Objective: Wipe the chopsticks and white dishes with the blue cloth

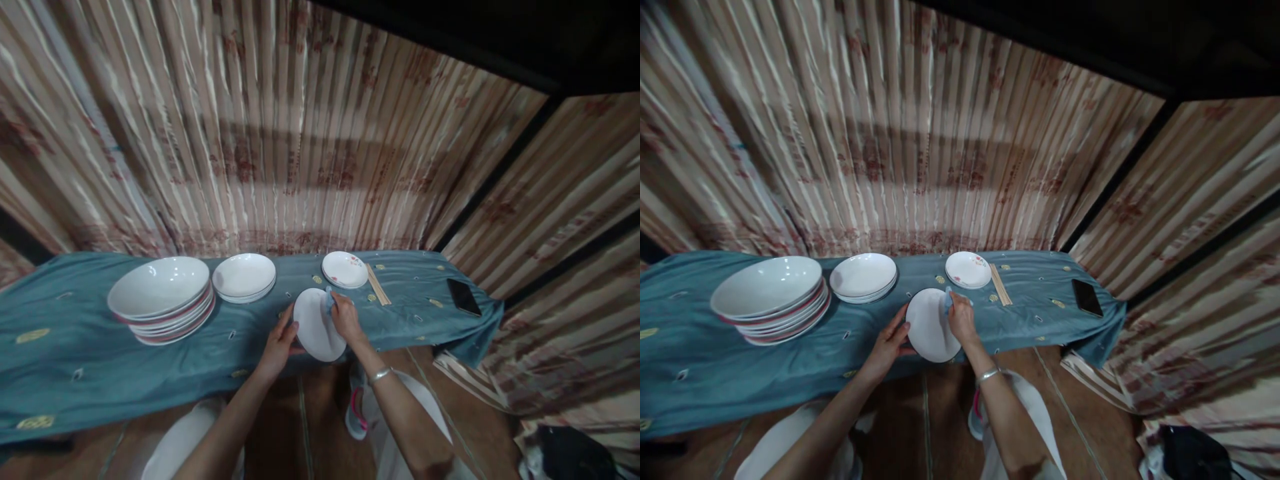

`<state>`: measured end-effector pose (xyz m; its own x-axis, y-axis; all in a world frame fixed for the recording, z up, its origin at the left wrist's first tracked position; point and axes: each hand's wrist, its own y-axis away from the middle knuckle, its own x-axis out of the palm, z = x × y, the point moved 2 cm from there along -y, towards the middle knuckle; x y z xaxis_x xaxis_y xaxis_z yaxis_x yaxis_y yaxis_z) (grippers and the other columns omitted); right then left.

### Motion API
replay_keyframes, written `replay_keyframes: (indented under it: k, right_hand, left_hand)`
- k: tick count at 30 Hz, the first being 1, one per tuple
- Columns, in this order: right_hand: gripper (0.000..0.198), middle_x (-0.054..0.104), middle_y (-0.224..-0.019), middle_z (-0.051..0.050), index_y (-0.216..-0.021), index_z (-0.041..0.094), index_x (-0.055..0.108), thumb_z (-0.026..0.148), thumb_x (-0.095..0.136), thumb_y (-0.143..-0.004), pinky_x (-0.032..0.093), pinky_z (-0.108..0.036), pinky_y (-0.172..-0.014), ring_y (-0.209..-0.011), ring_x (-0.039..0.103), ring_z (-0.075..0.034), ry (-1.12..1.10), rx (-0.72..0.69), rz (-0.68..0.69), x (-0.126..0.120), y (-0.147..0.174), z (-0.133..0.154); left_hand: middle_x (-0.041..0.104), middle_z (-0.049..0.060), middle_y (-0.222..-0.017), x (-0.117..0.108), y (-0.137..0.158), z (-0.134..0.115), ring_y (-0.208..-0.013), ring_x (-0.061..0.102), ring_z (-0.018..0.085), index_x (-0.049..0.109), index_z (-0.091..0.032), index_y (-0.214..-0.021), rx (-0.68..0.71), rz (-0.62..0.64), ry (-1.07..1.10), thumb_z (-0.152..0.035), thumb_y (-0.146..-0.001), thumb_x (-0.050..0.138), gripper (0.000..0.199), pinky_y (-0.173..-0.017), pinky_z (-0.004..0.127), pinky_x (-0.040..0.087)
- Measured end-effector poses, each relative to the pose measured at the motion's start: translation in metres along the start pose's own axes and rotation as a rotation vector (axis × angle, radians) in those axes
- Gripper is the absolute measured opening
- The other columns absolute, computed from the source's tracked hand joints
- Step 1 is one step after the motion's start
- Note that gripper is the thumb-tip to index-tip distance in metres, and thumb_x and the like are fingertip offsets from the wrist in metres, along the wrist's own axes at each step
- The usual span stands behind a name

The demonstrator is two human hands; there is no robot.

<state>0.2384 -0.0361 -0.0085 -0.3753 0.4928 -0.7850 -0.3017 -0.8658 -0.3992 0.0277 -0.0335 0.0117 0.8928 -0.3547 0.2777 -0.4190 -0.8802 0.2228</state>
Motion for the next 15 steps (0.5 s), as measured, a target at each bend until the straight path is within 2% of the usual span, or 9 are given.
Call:
replay_keyframes:
  k: [4,8,11,15]
  right_hand:
    - [0.051,0.068,-0.118,-0.013,-0.124,0.014,0.062,0.002,0.041,-0.079,0.046,-0.043,-0.101,-0.111,0.061,-0.025,-0.039,-0.030,-0.003,0.001,-0.020,0.016]
    - [0.053,0.069,-0.116,-0.009,-0.121,0.017,0.064,0.001,0.039,-0.077,0.044,-0.041,-0.103,-0.112,0.059,-0.021,-0.117,-0.219,-0.035,0.000,-0.032,0.041]
    - [0.054,0.067,-0.119,-0.010,-0.119,0.016,0.064,0.000,0.039,-0.075,0.043,-0.042,-0.105,-0.116,0.056,-0.021,-0.176,-0.318,-0.032,-0.003,-0.029,0.060]
    - [0.053,0.064,-0.124,-0.011,-0.122,0.016,0.063,0.001,0.038,-0.078,0.039,-0.041,-0.109,-0.123,0.052,-0.020,-0.271,-0.343,-0.016,-0.011,-0.013,0.078]
  left_hand:
    - [0.061,0.014,-0.125,0.006,-0.001,-0.006,-0.088,0.064,0.027,0.041,-0.019,-0.146,0.038,0.000,-0.067,-0.041,-0.076,0.067,0.078,-0.055,0.035,0.059]
    - [0.067,0.012,-0.104,0.010,-0.002,-0.010,-0.080,0.063,0.025,0.039,-0.015,-0.147,0.046,0.031,-0.093,-0.041,-0.076,0.064,0.080,-0.056,0.035,0.059]
    - [0.068,0.009,-0.096,0.011,-0.002,-0.013,-0.079,0.063,0.024,0.042,-0.015,-0.146,0.047,0.037,-0.103,-0.039,-0.076,0.064,0.077,-0.056,0.032,0.058]
    - [0.067,0.008,-0.094,0.012,-0.001,-0.012,-0.075,0.062,0.021,0.042,-0.017,-0.145,0.031,0.029,-0.110,-0.035,-0.077,0.064,0.074,-0.055,0.030,0.057]
